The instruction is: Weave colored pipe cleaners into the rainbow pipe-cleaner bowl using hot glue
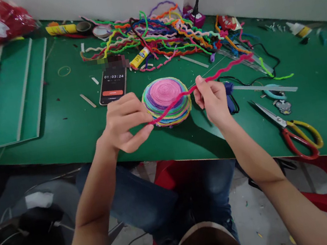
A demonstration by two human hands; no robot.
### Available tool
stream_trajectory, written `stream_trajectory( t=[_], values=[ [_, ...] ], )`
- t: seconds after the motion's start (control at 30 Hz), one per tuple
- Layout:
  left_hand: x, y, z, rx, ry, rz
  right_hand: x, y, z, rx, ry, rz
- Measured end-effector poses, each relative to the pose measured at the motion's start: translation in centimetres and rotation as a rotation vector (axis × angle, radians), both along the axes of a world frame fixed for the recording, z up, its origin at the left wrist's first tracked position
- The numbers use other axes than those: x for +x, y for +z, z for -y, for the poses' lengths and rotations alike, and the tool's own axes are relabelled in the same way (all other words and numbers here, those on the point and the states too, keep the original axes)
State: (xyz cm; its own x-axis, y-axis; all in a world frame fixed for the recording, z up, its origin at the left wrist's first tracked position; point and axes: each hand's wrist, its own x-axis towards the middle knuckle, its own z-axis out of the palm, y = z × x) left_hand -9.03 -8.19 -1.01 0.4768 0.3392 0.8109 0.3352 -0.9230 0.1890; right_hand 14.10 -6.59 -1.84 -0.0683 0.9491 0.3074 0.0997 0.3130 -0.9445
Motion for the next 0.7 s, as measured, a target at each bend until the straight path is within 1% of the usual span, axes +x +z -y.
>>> stream_trajectory(
  t=[0.07, 0.13, 0.17, 0.27, 0.3, 0.33, 0.43, 0.57, 0.7],
  values=[
    [-0.3, 0.3, 0.2, -0.044, 0.022, -0.072, -0.1, 0.1, 0.3, 0.061, -0.078, 0.04],
    [0.1, 0.7, 0.6, -0.057, 0.086, -0.07, -0.3, 0.1, 0.6, 0.117, -0.113, 0.081],
    [0.5, 0.8, 0.9, -0.049, 0.148, -0.048, -0.4, 0.1, 0.7, 0.138, -0.115, 0.095],
    [2.1, 0.8, 1.8, -0.03, 0.425, -0.103, -0.6, -0.1, 1.0, 0.174, -0.098, 0.119],
    [2.6, 0.7, 2.1, -0.05, 0.488, -0.157, -0.7, -0.1, 1.1, 0.182, -0.091, 0.124],
    [3.0, 0.6, 2.3, -0.06, 0.522, -0.207, -0.7, -0.2, 1.2, 0.186, -0.085, 0.128],
    [3.8, 0.0, 2.6, -0.057, 0.526, -0.291, -0.9, -0.1, 1.4, 0.185, -0.059, 0.132],
    [4.1, -0.3, 2.6, -0.01, 0.515, -0.281, -0.9, 0.1, 1.7, 0.174, -0.017, 0.133],
    [4.3, -0.3, 2.6, -0.039, 0.52, -0.293, -0.8, 0.0, 1.6, 0.142, -0.012, 0.135]
  ],
)
